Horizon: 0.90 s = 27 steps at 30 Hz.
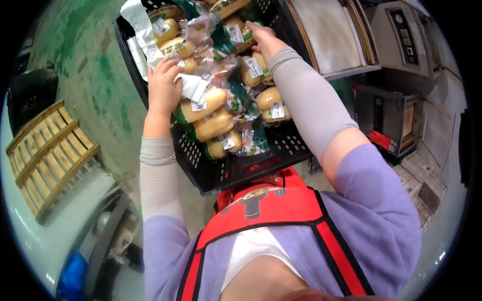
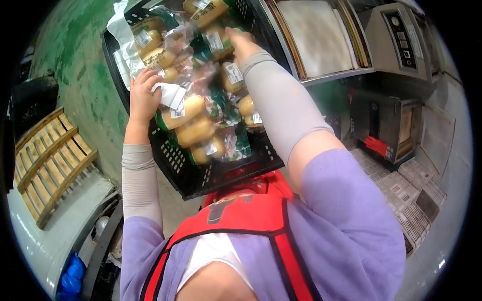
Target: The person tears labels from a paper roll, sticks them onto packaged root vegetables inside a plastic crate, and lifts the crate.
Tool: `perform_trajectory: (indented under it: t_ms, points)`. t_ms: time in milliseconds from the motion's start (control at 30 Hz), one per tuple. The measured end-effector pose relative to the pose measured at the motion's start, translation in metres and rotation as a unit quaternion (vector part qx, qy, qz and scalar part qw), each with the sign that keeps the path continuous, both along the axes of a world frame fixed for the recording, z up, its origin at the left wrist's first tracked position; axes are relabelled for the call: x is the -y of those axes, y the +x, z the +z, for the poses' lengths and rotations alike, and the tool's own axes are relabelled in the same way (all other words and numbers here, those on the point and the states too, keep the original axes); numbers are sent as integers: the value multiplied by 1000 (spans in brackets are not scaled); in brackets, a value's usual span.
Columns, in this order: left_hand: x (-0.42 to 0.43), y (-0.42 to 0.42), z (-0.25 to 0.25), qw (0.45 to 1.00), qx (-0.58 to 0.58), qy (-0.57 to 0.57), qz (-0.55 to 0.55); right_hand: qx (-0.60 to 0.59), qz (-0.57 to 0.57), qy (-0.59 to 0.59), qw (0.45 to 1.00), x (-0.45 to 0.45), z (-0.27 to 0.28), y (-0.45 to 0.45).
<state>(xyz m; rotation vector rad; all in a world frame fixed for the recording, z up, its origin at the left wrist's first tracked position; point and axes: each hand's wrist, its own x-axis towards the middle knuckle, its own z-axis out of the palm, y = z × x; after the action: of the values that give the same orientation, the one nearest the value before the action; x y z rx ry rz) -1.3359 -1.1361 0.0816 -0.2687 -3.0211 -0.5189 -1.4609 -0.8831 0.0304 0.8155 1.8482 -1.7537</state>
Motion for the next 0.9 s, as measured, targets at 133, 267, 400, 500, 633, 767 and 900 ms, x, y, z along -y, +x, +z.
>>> perform_trajectory:
  t_ms: [133, 267, 400, 500, 633, 767, 900]
  points:
    - [-9, 6, 10, 1000, -8, -5, 24, 56, -69, 27, 996, 4, -11, -5]
    - [-16, 11, 20, 995, -83, 12, 51, 70, -159, 30, 984, 6, -17, -4]
    - [-69, 17, 27, 979, -62, 196, 8, 56, -211, 19, 976, 8, -27, -7]
    - [-122, 28, -7, 954, 94, 286, -2, 18, -157, -42, 986, -10, -41, 4]
    - [-168, 38, -45, 873, 312, 339, 163, -116, 97, 273, 950, -41, -36, 67]
    - [-175, 25, -67, 841, 333, 350, 245, -79, 172, 347, 919, -32, -31, 78]
    - [-178, 10, -88, 683, 361, 522, 361, -50, 207, 395, 894, -24, -29, 77]
